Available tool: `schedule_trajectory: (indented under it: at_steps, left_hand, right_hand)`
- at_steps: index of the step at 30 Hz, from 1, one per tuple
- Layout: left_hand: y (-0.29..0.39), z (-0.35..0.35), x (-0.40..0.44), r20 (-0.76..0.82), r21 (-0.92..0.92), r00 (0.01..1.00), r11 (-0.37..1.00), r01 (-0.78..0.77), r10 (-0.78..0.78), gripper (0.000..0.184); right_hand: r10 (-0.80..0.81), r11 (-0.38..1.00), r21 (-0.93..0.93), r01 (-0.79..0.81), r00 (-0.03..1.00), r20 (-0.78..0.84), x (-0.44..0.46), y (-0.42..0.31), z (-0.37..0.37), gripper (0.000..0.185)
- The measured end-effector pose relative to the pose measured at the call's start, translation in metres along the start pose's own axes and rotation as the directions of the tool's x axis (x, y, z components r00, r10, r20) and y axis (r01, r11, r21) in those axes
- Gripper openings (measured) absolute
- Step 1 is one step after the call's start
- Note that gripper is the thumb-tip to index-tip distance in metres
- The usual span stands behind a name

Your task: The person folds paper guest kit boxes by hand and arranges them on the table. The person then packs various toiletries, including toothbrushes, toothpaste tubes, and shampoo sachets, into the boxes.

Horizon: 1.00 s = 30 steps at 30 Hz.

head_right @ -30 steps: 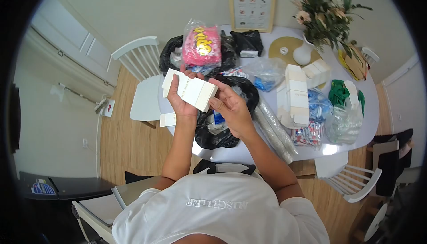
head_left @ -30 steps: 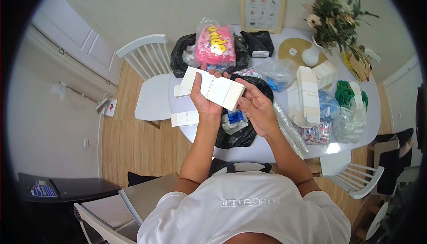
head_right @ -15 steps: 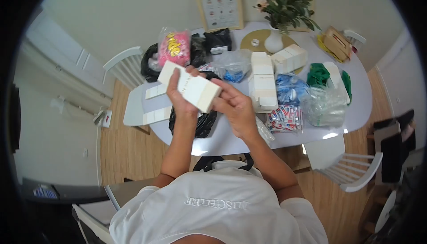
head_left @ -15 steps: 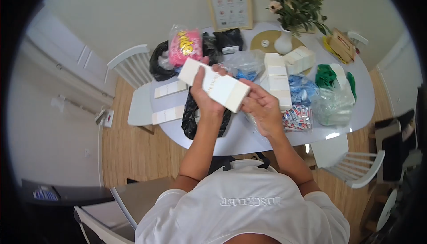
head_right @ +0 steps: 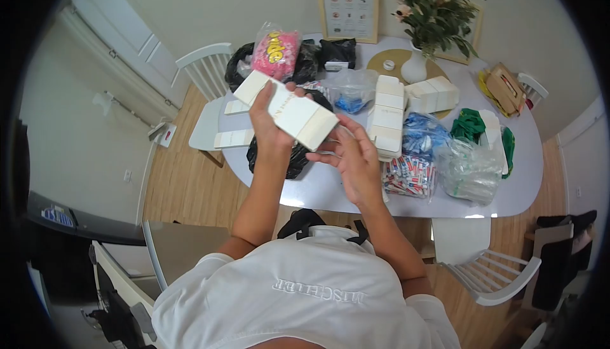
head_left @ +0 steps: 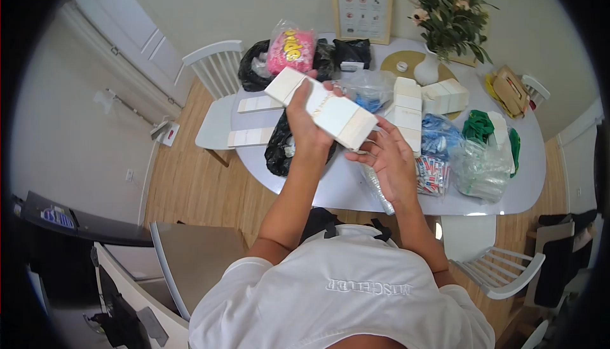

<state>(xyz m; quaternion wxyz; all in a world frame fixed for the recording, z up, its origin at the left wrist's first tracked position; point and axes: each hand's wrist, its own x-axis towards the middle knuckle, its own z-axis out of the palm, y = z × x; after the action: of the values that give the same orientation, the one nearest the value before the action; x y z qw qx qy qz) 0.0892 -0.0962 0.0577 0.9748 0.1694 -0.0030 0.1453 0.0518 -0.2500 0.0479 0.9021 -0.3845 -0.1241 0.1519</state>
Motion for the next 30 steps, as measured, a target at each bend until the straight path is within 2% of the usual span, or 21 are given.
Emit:
schedule_trajectory:
  at_steps: [1, 2, 7, 10, 13, 15, 17, 19, 21, 24, 30]
  left_hand:
    - [-0.001, -0.001, -0.002, 0.031, 0.038, 1.000, 0.999, -0.005, 0.003, 0.034]
    - [-0.002, -0.001, -0.005, 0.020, 0.034, 1.000, 0.999, 0.021, -0.021, 0.033]
    - [0.001, 0.001, -0.006, 0.007, -0.004, 0.997, 0.997, 0.075, -0.075, 0.030]
    - [0.005, 0.002, -0.004, -0.084, -0.200, 0.950, 0.939, 0.280, -0.301, 0.025]
    - [0.006, 0.003, -0.007, -0.074, -0.221, 0.921, 0.907, 0.359, -0.382, 0.026]
    - [0.008, 0.004, -0.008, -0.079, -0.201, 0.911, 0.902, 0.382, -0.404, 0.026]
    - [0.010, 0.006, -0.009, 0.016, -0.259, 0.834, 0.803, 0.536, -0.552, 0.025]
    - [0.011, 0.011, -0.013, 0.043, -0.262, 0.838, 0.803, 0.535, -0.544, 0.023]
    - [0.012, 0.012, -0.013, 0.129, -0.321, 0.773, 0.712, 0.625, -0.621, 0.022]
    - [0.012, 0.009, -0.011, 0.143, -0.315, 0.766, 0.704, 0.636, -0.627, 0.024]
    - [0.012, 0.018, -0.009, 0.059, -0.283, 0.780, 0.739, 0.611, -0.623, 0.032]
  right_hand:
    - [0.029, 1.000, -0.004, -0.029, 0.999, -0.029, -0.003, -0.003, 0.007, 0.038]
    - [-0.059, 0.989, -0.140, 0.053, 0.998, -0.037, -0.005, 0.000, 0.010, 0.041]
    - [-0.071, 0.993, -0.099, 0.070, 0.997, -0.007, -0.009, -0.005, 0.012, 0.043]
    - [-0.103, 0.992, -0.067, 0.103, 0.995, 0.004, -0.015, -0.013, 0.021, 0.044]
    - [-0.151, 0.972, -0.173, 0.159, 0.987, 0.058, -0.019, -0.022, 0.031, 0.043]
    - [-0.285, 0.931, -0.202, 0.303, 0.952, 0.114, -0.021, -0.022, 0.038, 0.035]
    - [-0.327, 0.910, -0.211, 0.356, 0.931, 0.160, -0.021, -0.022, 0.037, 0.030]
    - [-0.355, 0.891, -0.215, 0.399, 0.909, 0.218, -0.020, -0.023, 0.036, 0.025]
    - [-0.364, 0.878, -0.187, 0.440, 0.869, 0.336, -0.019, -0.025, 0.033, 0.020]
    - [-0.364, 0.885, -0.153, 0.439, 0.859, 0.360, -0.017, -0.025, 0.032, 0.021]
    - [-0.362, 0.899, -0.164, 0.407, 0.898, 0.250, -0.017, -0.032, 0.042, 0.028]
